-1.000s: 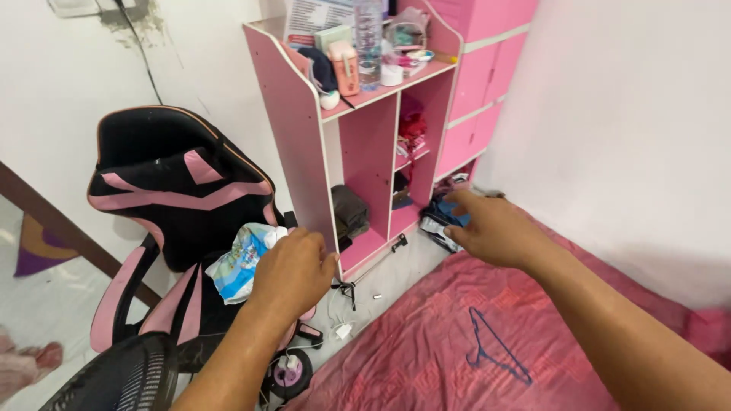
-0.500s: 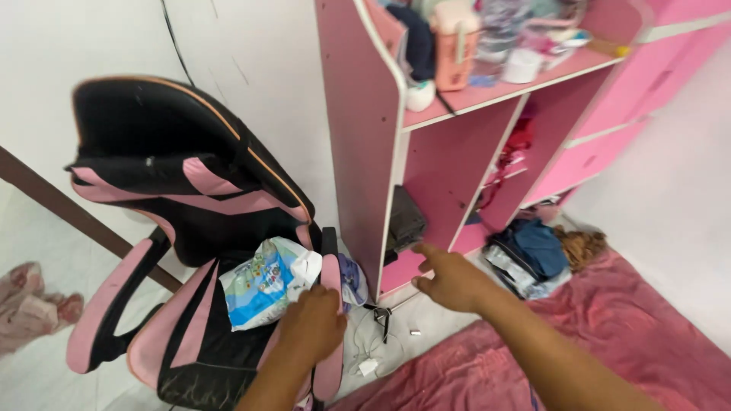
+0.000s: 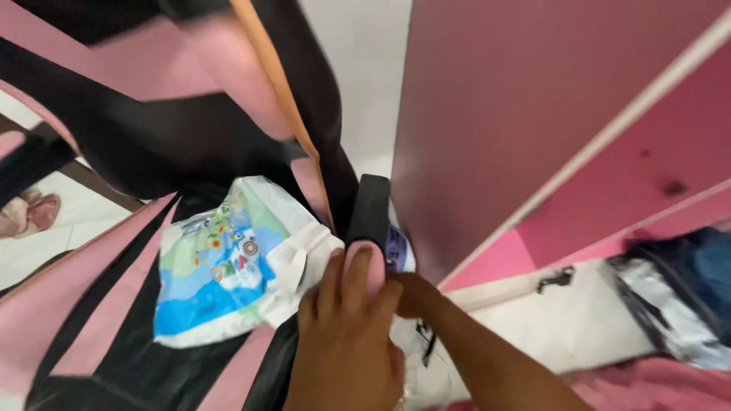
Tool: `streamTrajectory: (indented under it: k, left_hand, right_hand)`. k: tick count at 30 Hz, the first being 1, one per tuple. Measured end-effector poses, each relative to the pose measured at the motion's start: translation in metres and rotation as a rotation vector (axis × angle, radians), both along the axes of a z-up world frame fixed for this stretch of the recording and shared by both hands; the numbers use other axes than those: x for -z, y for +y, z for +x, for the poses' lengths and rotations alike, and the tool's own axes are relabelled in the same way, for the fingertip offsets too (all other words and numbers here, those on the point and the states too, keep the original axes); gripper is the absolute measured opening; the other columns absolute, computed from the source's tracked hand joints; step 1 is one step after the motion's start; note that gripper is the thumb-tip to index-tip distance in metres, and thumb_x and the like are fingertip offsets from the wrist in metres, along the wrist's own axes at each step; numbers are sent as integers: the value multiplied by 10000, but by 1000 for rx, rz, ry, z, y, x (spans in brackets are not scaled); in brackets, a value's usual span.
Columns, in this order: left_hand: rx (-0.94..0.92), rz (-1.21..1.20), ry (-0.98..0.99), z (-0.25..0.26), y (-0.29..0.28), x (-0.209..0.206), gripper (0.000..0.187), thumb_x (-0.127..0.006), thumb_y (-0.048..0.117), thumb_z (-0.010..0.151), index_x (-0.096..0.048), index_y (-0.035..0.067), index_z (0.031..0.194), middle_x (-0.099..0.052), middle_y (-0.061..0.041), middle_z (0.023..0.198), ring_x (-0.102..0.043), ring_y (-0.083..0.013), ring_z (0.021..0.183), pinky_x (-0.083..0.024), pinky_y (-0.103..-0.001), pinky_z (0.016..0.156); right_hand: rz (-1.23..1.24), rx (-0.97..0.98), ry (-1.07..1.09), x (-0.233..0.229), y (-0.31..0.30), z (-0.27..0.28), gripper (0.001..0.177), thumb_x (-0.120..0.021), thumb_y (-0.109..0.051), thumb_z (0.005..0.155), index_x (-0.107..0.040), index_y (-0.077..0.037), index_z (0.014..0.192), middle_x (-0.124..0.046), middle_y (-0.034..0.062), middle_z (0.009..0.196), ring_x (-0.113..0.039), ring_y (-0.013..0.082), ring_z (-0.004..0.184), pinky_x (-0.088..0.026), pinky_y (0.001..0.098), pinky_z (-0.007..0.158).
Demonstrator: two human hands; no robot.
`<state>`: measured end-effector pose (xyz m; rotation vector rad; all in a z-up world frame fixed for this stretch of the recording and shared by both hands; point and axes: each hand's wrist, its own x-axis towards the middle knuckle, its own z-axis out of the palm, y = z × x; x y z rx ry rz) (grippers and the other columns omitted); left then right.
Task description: Tidying a bedroom by folding clothes, organizing items on a shelf, and hanging a bag.
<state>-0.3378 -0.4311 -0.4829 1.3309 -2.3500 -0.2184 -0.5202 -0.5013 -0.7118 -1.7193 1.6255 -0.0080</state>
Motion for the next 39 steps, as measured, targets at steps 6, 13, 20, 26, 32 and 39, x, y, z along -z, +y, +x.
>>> streamTrajectory:
  k: [6,13,20,26,32,39]
  left_hand:
    - [-190,-343,-10,-14,-2,47,285,-717,298,720,-699,253,1001,-590,-103,1368,-559,-404,1277,-503,-571,821]
    - [-117,-61,-140,-4,-4,43,486,-767,323,702,-659,249,1169,-465,-131,1482,-435,-462,1350,-499,-598,876]
    - [12,158,-137,4,-13,31,764,-803,331,600,-623,237,1337,-318,-188,1598,-276,-541,1436,-469,-654,956]
    - [-36,530,-225,-4,-5,-22,829,-800,415,767,-438,292,1502,-219,-132,1650,-111,-447,1520,-215,-645,1141]
    - [-239,787,186,-17,24,-63,721,-774,456,804,-524,130,1396,-562,-145,1389,-478,-363,1359,-419,-490,1092]
    - [112,235,811,-16,-4,-266,355,-608,169,927,-672,-1,1232,-723,-201,1180,-679,-307,1093,-527,-358,938]
  right_hand:
    - [-48,104,-264,2,5,-3,491,-661,-100,890,-556,-45,1366,-711,166,1197,-672,288,1014,-565,379,839]
    - [-2,384,-606,2,15,2,602,-677,2,840,-510,-22,1418,-710,155,1217,-681,214,902,-577,323,764]
    - [-111,584,-809,-35,28,-1,699,-690,83,800,-474,-4,1460,-708,147,1232,-689,154,813,-587,279,704]
    - [-224,314,-1138,-272,80,-40,777,-531,177,729,-531,6,1486,-431,91,1610,-588,173,977,-530,312,890]
    - [-389,166,-1178,-505,142,-51,706,-683,124,798,-505,3,1470,-402,74,1608,-551,199,1307,-458,378,1083]
    - [-889,279,-1137,-655,229,-102,773,-709,-16,855,-437,4,1578,-554,159,1489,-558,271,1349,-432,426,1172]
